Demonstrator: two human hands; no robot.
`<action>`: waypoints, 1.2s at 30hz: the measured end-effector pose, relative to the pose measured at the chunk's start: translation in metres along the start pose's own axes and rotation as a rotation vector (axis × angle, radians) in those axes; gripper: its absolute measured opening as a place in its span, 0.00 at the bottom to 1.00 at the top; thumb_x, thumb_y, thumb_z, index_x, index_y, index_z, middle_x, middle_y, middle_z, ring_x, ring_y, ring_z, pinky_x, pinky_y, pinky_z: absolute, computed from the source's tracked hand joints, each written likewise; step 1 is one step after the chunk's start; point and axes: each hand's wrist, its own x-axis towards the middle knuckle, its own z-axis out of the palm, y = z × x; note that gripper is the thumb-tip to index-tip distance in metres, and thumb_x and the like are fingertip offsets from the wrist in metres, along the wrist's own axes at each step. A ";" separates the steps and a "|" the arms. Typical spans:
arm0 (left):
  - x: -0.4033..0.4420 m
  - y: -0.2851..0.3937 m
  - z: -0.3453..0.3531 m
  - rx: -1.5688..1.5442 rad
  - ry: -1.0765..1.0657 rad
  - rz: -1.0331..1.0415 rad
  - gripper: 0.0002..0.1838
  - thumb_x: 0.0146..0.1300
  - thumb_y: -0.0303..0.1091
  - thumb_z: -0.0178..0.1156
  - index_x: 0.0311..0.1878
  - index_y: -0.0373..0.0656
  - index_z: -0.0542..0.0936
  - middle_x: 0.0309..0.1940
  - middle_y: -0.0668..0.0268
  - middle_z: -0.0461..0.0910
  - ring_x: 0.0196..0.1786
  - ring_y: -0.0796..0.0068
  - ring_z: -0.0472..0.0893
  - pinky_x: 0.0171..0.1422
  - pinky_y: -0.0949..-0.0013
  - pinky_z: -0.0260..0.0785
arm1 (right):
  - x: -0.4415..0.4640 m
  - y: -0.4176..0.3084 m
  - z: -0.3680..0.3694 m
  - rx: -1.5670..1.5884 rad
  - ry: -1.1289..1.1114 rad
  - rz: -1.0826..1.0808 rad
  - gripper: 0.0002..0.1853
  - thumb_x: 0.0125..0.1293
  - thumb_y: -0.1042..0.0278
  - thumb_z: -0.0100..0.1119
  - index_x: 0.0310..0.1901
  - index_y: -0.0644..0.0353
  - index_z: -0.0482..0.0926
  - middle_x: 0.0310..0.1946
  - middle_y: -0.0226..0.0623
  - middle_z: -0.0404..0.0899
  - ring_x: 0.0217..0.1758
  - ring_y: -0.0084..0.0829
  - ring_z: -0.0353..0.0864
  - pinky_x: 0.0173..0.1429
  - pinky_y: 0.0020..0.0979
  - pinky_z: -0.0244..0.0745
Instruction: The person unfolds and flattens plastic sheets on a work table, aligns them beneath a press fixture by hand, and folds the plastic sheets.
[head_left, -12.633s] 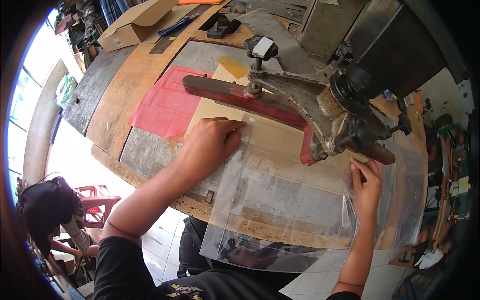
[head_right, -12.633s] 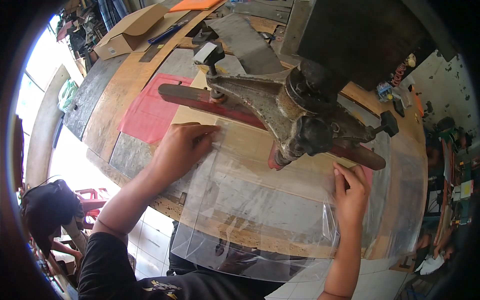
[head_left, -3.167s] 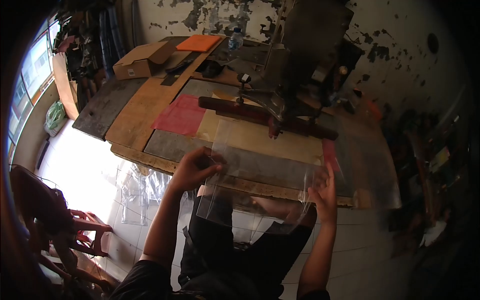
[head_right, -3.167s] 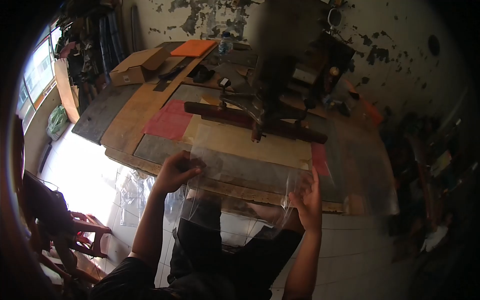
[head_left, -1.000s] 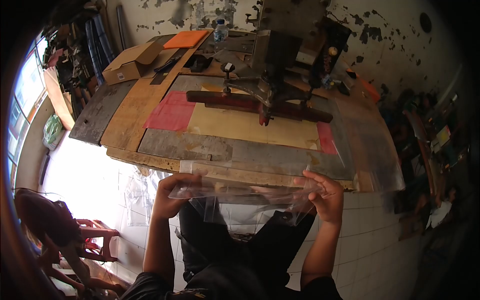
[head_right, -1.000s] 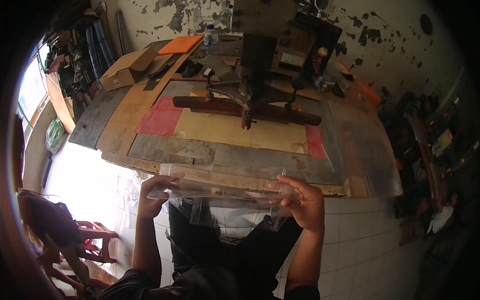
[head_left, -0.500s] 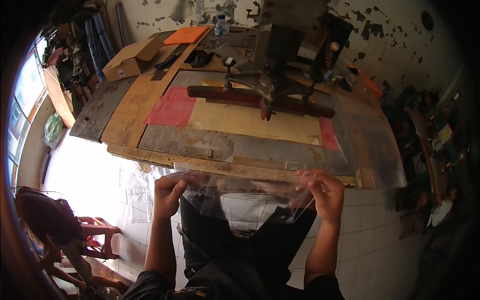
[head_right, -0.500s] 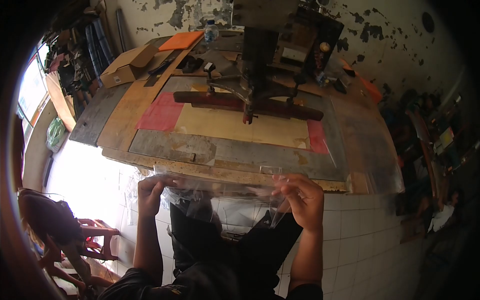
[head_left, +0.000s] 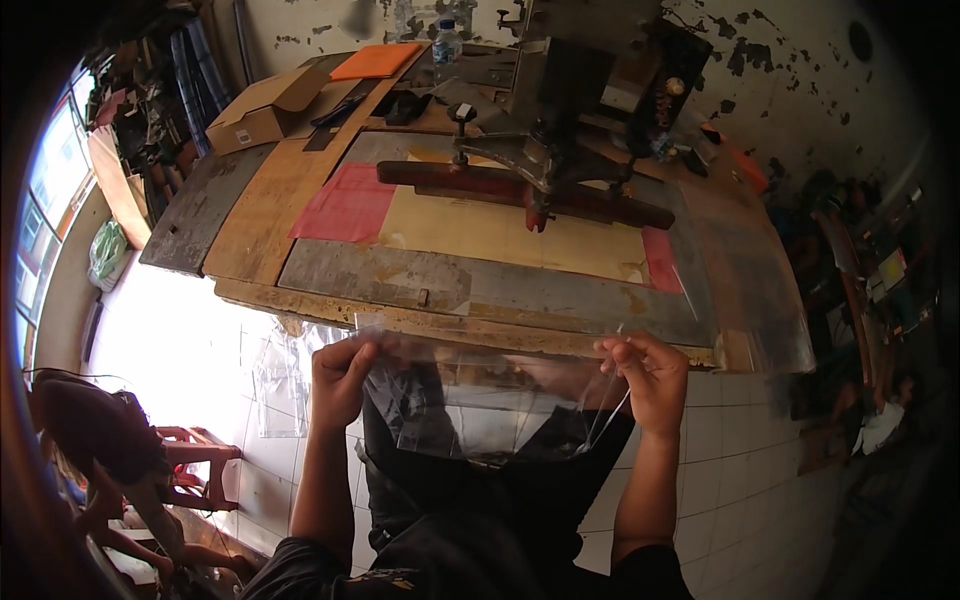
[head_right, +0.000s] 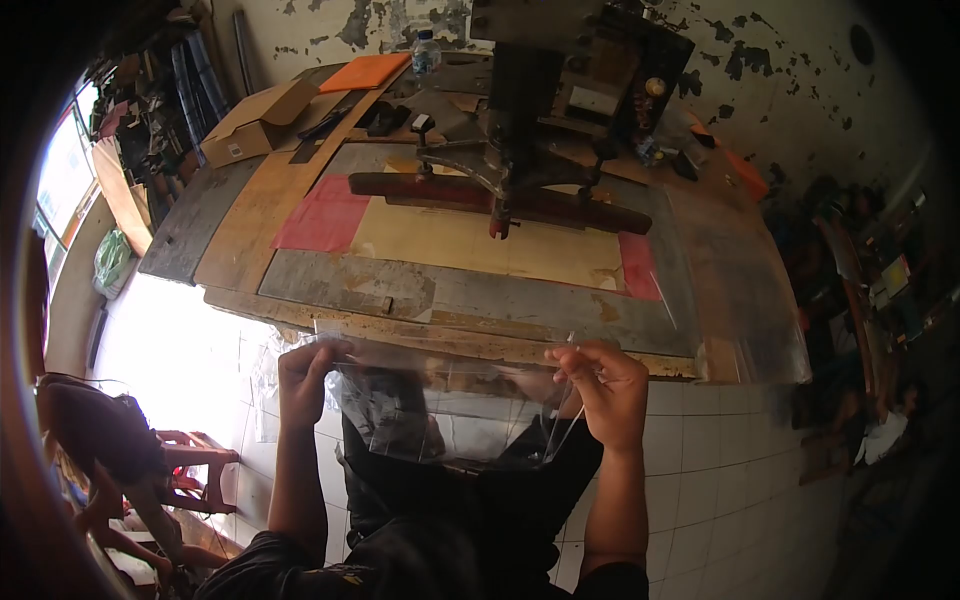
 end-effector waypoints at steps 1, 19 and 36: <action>0.000 0.002 0.003 0.000 0.000 0.000 0.19 0.80 0.40 0.61 0.49 0.29 0.89 0.42 0.53 0.91 0.46 0.65 0.90 0.57 0.64 0.80 | 0.000 0.002 0.001 0.029 0.028 0.030 0.10 0.76 0.67 0.69 0.47 0.68 0.88 0.39 0.41 0.91 0.35 0.24 0.86 0.44 0.27 0.83; 0.006 0.054 0.029 0.596 0.118 0.445 0.47 0.65 0.47 0.76 0.79 0.39 0.63 0.77 0.49 0.69 0.79 0.52 0.70 0.82 0.47 0.60 | -0.004 -0.045 0.012 -0.031 0.059 -0.088 0.26 0.60 0.71 0.83 0.56 0.65 0.78 0.35 0.34 0.87 0.38 0.20 0.87 0.44 0.23 0.82; -0.001 0.047 0.098 0.015 -0.446 0.223 0.13 0.68 0.29 0.74 0.50 0.38 0.81 0.46 0.57 0.88 0.48 0.61 0.91 0.56 0.63 0.83 | -0.003 -0.061 0.027 -0.392 -0.412 -0.297 0.18 0.56 0.66 0.84 0.47 0.58 0.90 0.38 0.31 0.88 0.36 0.26 0.87 0.41 0.29 0.78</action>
